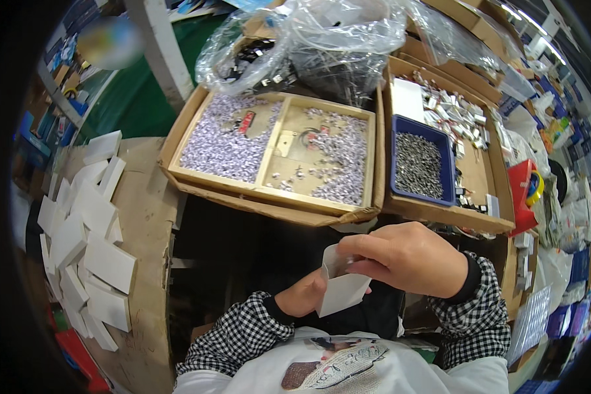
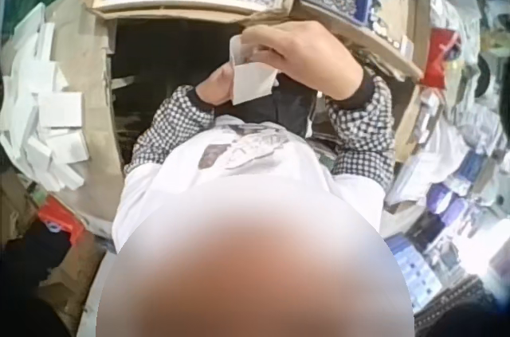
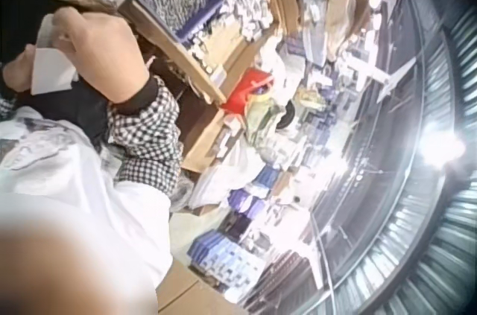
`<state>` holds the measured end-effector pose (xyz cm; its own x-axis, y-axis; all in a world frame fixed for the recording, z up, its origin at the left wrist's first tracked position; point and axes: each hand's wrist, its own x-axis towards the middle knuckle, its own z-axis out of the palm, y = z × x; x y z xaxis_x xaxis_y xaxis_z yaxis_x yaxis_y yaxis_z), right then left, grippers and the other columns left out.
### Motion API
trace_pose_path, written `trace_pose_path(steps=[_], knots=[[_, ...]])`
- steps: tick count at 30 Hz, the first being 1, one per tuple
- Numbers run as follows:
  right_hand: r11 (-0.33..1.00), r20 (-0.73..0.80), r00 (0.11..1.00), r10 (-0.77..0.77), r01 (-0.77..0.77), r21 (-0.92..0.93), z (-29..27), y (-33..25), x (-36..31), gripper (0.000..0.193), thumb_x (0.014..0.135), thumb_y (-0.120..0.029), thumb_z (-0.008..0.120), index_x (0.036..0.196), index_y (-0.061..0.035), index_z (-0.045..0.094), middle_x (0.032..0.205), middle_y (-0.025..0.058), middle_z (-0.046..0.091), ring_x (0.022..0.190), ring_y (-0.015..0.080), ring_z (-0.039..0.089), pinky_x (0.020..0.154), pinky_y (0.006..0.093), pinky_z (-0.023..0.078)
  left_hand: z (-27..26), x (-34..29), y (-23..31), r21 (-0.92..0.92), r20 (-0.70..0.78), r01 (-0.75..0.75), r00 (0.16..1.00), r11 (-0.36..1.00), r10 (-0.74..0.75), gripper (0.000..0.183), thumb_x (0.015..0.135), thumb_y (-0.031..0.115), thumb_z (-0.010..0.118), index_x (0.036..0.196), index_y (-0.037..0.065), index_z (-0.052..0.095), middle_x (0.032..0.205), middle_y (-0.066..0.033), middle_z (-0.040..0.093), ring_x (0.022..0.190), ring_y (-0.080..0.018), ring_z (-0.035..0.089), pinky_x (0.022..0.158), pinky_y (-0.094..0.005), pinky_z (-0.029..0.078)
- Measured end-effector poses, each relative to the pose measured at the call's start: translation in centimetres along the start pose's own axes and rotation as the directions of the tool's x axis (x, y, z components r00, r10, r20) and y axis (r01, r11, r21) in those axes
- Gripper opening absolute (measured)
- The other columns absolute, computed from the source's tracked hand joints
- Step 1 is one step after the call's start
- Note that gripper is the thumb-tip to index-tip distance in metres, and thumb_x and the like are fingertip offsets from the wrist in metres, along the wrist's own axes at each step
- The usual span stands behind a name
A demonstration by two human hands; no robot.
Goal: The person assembles small electronic components by hand, picking up white rectangular parts and inserting them into a small white box. They repeatedly reach for components from trays and place them into the box, then set the box aside and repeat the process.
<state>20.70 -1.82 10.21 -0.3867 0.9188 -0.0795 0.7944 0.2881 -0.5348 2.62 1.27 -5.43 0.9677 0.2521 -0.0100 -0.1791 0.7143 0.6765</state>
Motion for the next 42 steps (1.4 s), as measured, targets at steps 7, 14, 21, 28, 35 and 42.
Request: trace_pose_path(steps=[7, 14, 21, 28, 35, 42], knots=[[0.998, -0.387, 0.92, -0.059, 0.047, -0.041, 1.4, 1.1, -4.2, 0.02, 0.079, -0.012, 0.068, 0.097, -0.006, 0.06, 0.084, 0.0073, 0.063, 0.077, 0.0249, 0.062, 0.066, 0.0328, 0.051, 1.3, 0.8, -1.3, -0.074, 0.107, -0.042, 0.993, 0.996, 0.05, 0.102, 0.07, 0.072, 0.062, 0.14, 0.004, 0.03, 0.132, -0.02, 0.046, 0.118, -0.0277, 0.052, 0.099, -0.0402, 0.044], [0.834, -0.46, 0.866, 0.196, 0.1, 0.542, 9.2, 2.5, -8.8, 0.041, 0.073, -0.007, 0.077, 0.11, -0.0006, 0.06, 0.101, 0.0131, 0.066, 0.089, 0.0246, 0.064, 0.078, 0.0318, 0.051, 0.9, -0.2, -1.3, 0.018, 0.154, 0.118, 0.981, 0.993, -0.12, 0.113, 0.06, 0.069, 0.072, 0.142, 0.003, 0.031, 0.141, -0.0207, 0.038, 0.132, -0.0311, 0.037, 0.11, -0.0445, 0.028], [0.716, -0.695, 0.674, 0.25, 0.354, 0.601, 16.5, 3.2, -12.1, 0.037, 0.072, 0.004, 0.074, 0.103, -0.0012, 0.056, 0.104, 0.0207, 0.066, 0.103, 0.0355, 0.063, 0.088, 0.0421, 0.051, 1.2, 0.6, -3.2, 0.516, 0.355, -0.4, 0.905, 0.757, 0.236, 0.083, 0.059, 0.045, 0.079, 0.127, 0.006, 0.054, 0.125, -0.0161, 0.055, 0.123, -0.0354, 0.046, 0.106, -0.0464, 0.029], [0.722, -0.763, 0.603, 0.234, 0.418, 0.552, 17.0, 3.8, -12.7, 0.041, 0.072, 0.005, 0.074, 0.106, -0.004, 0.053, 0.105, 0.0229, 0.065, 0.1, 0.0354, 0.064, 0.086, 0.0436, 0.052, 1.2, 0.4, -3.0, 0.563, 0.234, -0.364, 0.931, 0.742, 0.279, 0.062, 0.064, 0.034, 0.08, 0.115, 0.002, 0.063, 0.127, -0.0214, 0.055, 0.117, -0.034, 0.053, 0.096, -0.0421, 0.042], [0.66, -0.647, 0.567, 0.511, 0.224, 0.717, 18.2, 3.1, -11.2, 0.044, 0.075, 0.004, 0.073, 0.115, -0.001, 0.057, 0.105, 0.0194, 0.065, 0.092, 0.0263, 0.065, 0.078, 0.0318, 0.053, 2.8, -0.9, -4.5, 0.492, -0.356, -0.341, 0.761, 0.801, 0.542, 0.038, 0.079, -0.002, 0.07, 0.114, 0.003, 0.058, 0.105, -0.0134, 0.063, 0.095, -0.0203, 0.063, 0.082, -0.0294, 0.053], [0.729, -0.621, 0.619, 0.481, 0.111, 0.676, 18.1, 3.1, -11.2, 0.041, 0.072, -0.001, 0.076, 0.11, 0.002, 0.06, 0.101, 0.0175, 0.066, 0.091, 0.0268, 0.066, 0.078, 0.0327, 0.053, 1.9, -1.5, -3.4, 0.855, 0.005, -0.363, 0.721, 0.371, 0.693, 0.04, 0.074, -0.002, 0.075, 0.11, 0.003, 0.06, 0.107, -0.0181, 0.062, 0.087, -0.0236, 0.064, 0.072, -0.0282, 0.054]])
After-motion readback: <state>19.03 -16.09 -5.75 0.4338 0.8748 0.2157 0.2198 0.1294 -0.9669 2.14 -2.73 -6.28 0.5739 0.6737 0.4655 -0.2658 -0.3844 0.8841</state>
